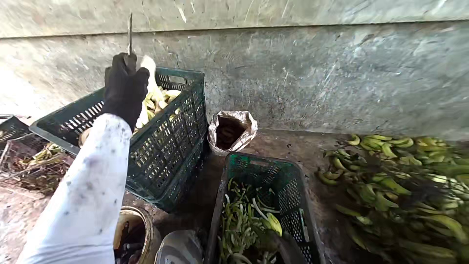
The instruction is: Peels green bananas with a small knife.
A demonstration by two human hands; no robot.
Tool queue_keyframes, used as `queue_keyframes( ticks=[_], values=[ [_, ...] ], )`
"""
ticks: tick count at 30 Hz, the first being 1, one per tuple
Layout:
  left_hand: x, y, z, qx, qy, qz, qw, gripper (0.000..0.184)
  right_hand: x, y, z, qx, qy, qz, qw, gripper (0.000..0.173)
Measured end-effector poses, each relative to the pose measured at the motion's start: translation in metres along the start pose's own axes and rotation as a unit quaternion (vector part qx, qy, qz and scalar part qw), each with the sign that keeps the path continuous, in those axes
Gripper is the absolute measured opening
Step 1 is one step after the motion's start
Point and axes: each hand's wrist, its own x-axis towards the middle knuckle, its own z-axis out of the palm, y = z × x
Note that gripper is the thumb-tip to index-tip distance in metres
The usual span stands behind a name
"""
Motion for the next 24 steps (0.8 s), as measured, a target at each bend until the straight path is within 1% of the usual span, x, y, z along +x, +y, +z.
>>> queue_keyframes(
  ticks=[2, 3, 5, 7, 8, 9, 10, 11, 12, 14, 16, 18, 19, 20, 22, 24],
  values=[
    [-0.012, -0.016, -0.012, -0.049, 0.010, 0.064, 0.997, 0.062, -0.007, -0.017, -0.006, 0.079, 0.027, -0.034, 0.996, 0.045],
    [-0.027, -0.018, -0.015, -0.076, 0.001, 0.085, 0.993, 0.060, -0.011, -0.025, -0.010, 0.122, 0.034, -0.049, 0.991, 0.044],
    [-0.084, -0.004, -0.018, -0.129, -0.037, 0.087, 0.987, 0.050, -0.019, -0.046, -0.020, 0.190, 0.041, -0.087, 0.977, 0.044],
    [-0.152, 0.008, -0.010, -0.175, -0.091, 0.058, 0.979, 0.041, -0.025, -0.067, -0.031, 0.252, 0.039, -0.133, 0.958, 0.047],
    [-0.189, 0.013, -0.002, -0.190, -0.129, 0.039, 0.973, 0.036, -0.027, -0.076, -0.035, 0.312, 0.020, -0.145, 0.939, 0.045],
    [-0.227, 0.015, 0.010, -0.209, -0.167, 0.018, 0.963, 0.034, -0.032, -0.087, -0.040, 0.385, -0.006, -0.147, 0.911, 0.041],
    [-0.260, 0.008, 0.025, -0.230, -0.208, 0.006, 0.951, 0.035, -0.038, -0.098, -0.043, 0.451, -0.025, -0.141, 0.881, 0.036],
    [-0.290, -0.008, 0.043, -0.235, -0.248, 0.009, 0.940, 0.038, -0.042, -0.107, -0.046, 0.498, -0.043, -0.143, 0.854, 0.035],
    [-0.317, -0.024, 0.061, -0.236, -0.282, 0.002, 0.930, 0.042, -0.045, -0.112, -0.047, 0.530, -0.051, -0.148, 0.833, 0.035],
    [-0.359, -0.042, 0.094, -0.240, -0.308, -0.008, 0.921, 0.052, -0.057, -0.123, -0.048, 0.556, -0.043, -0.150, 0.817, 0.036],
    [-0.383, -0.044, 0.118, -0.244, -0.303, -0.019, 0.921, 0.057, -0.073, -0.129, -0.043, 0.567, -0.044, -0.148, 0.809, 0.034],
    [-0.392, -0.030, 0.124, -0.254, -0.296, -0.026, 0.920, 0.060, -0.088, -0.129, -0.036, 0.589, -0.067, -0.143, 0.792, 0.034],
    [-0.391, -0.024, 0.125, -0.244, -0.298, -0.020, 0.923, 0.061, -0.093, -0.130, -0.031, 0.602, -0.073, -0.131, 0.784, 0.037],
    [-0.389, -0.021, 0.125, -0.220, -0.300, -0.011, 0.928, 0.061, -0.098, -0.130, -0.026, 0.610, -0.074, -0.119, 0.780, 0.039],
    [-0.386, -0.020, 0.123, -0.130, -0.324, 0.008, 0.937, 0.062, -0.094, -0.124, -0.023, 0.617, -0.061, -0.101, 0.778, 0.039],
    [-0.383, -0.014, 0.117, -0.015, -0.382, 0.002, 0.924, 0.064, -0.076, -0.112, -0.026, 0.604, -0.056, -0.112, 0.787, 0.036]
  ],
)
